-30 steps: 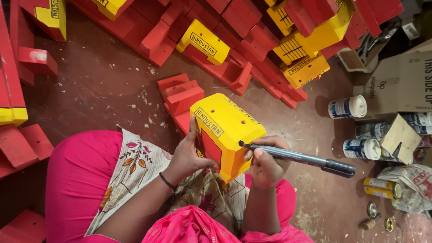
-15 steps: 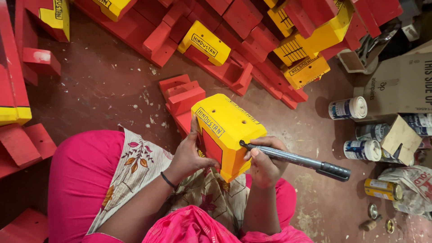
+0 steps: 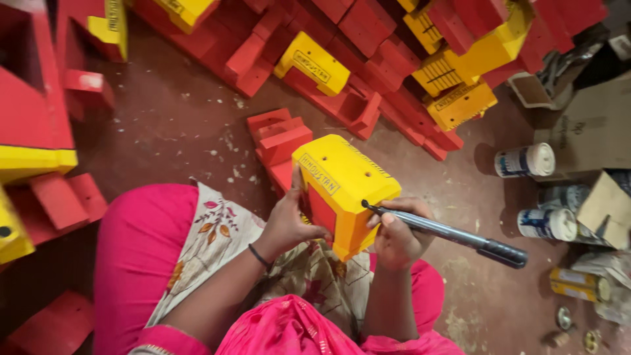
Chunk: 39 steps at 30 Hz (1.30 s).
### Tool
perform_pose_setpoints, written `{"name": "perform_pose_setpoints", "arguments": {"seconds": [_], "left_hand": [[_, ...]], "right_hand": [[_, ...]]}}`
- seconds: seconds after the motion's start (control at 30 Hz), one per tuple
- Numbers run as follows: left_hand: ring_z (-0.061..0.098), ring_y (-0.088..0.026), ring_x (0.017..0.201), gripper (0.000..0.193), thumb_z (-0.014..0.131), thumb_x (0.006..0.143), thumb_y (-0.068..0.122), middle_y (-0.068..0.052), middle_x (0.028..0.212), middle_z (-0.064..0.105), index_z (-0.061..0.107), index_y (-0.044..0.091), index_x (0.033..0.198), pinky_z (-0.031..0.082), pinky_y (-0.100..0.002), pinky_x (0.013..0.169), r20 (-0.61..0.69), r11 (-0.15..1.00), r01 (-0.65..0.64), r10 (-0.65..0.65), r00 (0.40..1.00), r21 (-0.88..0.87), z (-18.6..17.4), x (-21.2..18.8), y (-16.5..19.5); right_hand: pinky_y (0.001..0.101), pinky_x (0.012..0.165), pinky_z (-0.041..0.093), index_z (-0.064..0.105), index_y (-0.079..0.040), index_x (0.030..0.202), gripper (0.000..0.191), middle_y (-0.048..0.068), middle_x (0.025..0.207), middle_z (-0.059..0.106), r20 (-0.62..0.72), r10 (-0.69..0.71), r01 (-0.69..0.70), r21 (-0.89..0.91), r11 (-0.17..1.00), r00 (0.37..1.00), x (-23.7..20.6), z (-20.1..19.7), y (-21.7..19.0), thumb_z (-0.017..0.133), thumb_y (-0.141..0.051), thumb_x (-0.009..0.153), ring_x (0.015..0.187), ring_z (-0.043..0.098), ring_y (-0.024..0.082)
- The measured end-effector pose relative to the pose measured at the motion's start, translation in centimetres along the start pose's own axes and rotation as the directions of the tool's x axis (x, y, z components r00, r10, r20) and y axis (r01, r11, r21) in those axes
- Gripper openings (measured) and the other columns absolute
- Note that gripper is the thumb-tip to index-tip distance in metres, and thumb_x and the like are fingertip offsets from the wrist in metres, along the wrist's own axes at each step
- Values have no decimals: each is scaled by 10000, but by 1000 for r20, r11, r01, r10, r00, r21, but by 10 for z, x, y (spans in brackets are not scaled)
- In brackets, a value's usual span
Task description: The person sits on the floor holding a yellow painted wooden block on their lap and uses a black marker to draw dots and lines on its surface, at times using a thin wooden strip as a straightedge guide. They rotate the block to reach different sides and set finished blocks aside among other painted pieces.
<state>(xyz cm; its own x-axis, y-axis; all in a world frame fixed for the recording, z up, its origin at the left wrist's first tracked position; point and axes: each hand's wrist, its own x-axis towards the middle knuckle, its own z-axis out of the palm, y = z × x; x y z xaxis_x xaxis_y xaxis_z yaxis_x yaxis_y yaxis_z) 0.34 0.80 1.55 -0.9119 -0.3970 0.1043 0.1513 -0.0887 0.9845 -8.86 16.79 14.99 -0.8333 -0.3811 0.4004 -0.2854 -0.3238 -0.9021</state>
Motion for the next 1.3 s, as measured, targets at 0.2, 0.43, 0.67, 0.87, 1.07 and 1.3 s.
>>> {"name": "perform_pose_setpoints", "arguments": {"seconds": [0.2,0.43,0.67,0.87,1.07,1.3], "left_hand": [[598,-355,1330,1526,956,581,473,-221,1446,595,-75,110,1645,466,-392,1094,0,992,26,-26,1000,123,-7,4,21],[690,-308,1140,706,899,830,302,-171,1291,670,573,59,1407,542,-374,961,-169,908,-31,112,979,417,-48,-26,75],[632,-88,974,517,860,736,149,-17,1137,597,596,46,1168,610,-240,820,-584,883,-253,454,673,395,-160,-153,113],[615,-182,1083,716,845,904,387,-74,1261,624,508,-24,1384,550,-300,924,-704,671,284,507,498,685,-291,-260,124],[641,-184,1231,705,769,980,530,-87,1346,667,587,6,1416,514,-331,1068,-658,842,155,274,701,516,-346,-246,124],[636,-246,1206,742,850,1003,479,-168,1365,635,572,-88,1392,538,-388,1090,-748,829,163,375,548,535,-311,-209,124]], "right_hand": [[391,655,588,611,105,1060,199,147,786,586,-47,-74,79,108,991,996,-2,0,6,609,-19,905,554,546,166],[358,632,585,547,33,1350,310,131,778,604,-174,-186,206,103,973,967,-9,12,12,536,-107,1074,632,569,185],[301,711,585,474,-43,1410,410,250,1111,726,-80,-340,329,-118,937,937,-5,8,8,613,-291,1115,792,719,219],[298,811,593,482,-28,1415,375,265,1137,706,-47,-371,356,-198,913,927,-14,3,12,621,-204,1114,994,730,269],[305,805,591,496,-6,1395,337,256,1096,703,-85,-275,257,-173,951,958,-22,-6,0,579,-59,1072,881,694,235],[327,779,603,516,11,1352,330,214,1057,697,-176,-239,212,-157,965,955,-22,-11,-6,559,7,1024,965,722,272]]}}
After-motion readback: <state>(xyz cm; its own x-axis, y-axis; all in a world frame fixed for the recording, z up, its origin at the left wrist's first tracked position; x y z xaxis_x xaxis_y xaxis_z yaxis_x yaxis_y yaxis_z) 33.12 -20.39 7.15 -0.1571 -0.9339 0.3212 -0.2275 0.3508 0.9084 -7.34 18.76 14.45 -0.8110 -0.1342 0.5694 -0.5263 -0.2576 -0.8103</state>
